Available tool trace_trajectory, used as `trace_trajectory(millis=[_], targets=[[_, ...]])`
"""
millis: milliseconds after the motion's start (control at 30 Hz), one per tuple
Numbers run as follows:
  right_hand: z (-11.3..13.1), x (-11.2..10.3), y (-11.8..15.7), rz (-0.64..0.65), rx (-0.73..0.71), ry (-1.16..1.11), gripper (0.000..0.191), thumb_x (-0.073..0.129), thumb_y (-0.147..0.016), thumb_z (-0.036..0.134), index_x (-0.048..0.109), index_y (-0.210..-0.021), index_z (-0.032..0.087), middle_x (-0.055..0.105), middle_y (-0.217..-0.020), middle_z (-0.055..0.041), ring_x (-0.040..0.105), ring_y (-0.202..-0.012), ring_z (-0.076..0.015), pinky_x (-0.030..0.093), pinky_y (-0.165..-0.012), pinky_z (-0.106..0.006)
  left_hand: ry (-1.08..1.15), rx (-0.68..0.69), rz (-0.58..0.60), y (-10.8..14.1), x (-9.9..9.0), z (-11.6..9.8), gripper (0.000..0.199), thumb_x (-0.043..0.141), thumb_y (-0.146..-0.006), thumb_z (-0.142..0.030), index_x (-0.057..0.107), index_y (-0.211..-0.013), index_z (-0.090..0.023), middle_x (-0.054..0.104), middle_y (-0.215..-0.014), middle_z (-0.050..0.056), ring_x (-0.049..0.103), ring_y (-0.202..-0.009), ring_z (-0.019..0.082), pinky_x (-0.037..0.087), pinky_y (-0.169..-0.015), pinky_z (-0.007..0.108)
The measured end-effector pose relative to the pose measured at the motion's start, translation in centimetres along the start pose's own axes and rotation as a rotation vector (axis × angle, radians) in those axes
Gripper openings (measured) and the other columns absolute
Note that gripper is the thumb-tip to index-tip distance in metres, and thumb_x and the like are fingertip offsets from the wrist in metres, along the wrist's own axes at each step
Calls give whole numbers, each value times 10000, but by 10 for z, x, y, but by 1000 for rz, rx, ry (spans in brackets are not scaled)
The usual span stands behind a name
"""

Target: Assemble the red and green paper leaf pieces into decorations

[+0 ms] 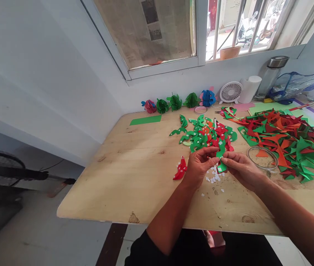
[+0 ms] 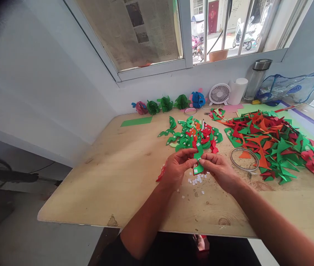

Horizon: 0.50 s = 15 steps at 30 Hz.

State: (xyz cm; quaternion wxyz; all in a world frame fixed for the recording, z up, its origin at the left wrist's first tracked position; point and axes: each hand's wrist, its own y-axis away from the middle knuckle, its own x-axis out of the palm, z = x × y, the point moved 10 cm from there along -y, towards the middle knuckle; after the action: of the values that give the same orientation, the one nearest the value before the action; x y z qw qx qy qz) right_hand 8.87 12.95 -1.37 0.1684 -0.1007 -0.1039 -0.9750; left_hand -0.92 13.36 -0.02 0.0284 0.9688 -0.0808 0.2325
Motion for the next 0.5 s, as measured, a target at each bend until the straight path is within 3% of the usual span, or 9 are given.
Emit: trace_trajectory(millis=[500], targets=[[1, 2, 2, -1, 8, -29, 253, 718, -679, 400, 615, -670, 170, 585, -599, 8, 489, -547, -104, 394, -543, -240, -38, 17, 10, 0, -3, 1, 242, 772, -595, -233, 716, -826, -188, 608, -695, 9, 536, -628, 93, 455, -595, 212]])
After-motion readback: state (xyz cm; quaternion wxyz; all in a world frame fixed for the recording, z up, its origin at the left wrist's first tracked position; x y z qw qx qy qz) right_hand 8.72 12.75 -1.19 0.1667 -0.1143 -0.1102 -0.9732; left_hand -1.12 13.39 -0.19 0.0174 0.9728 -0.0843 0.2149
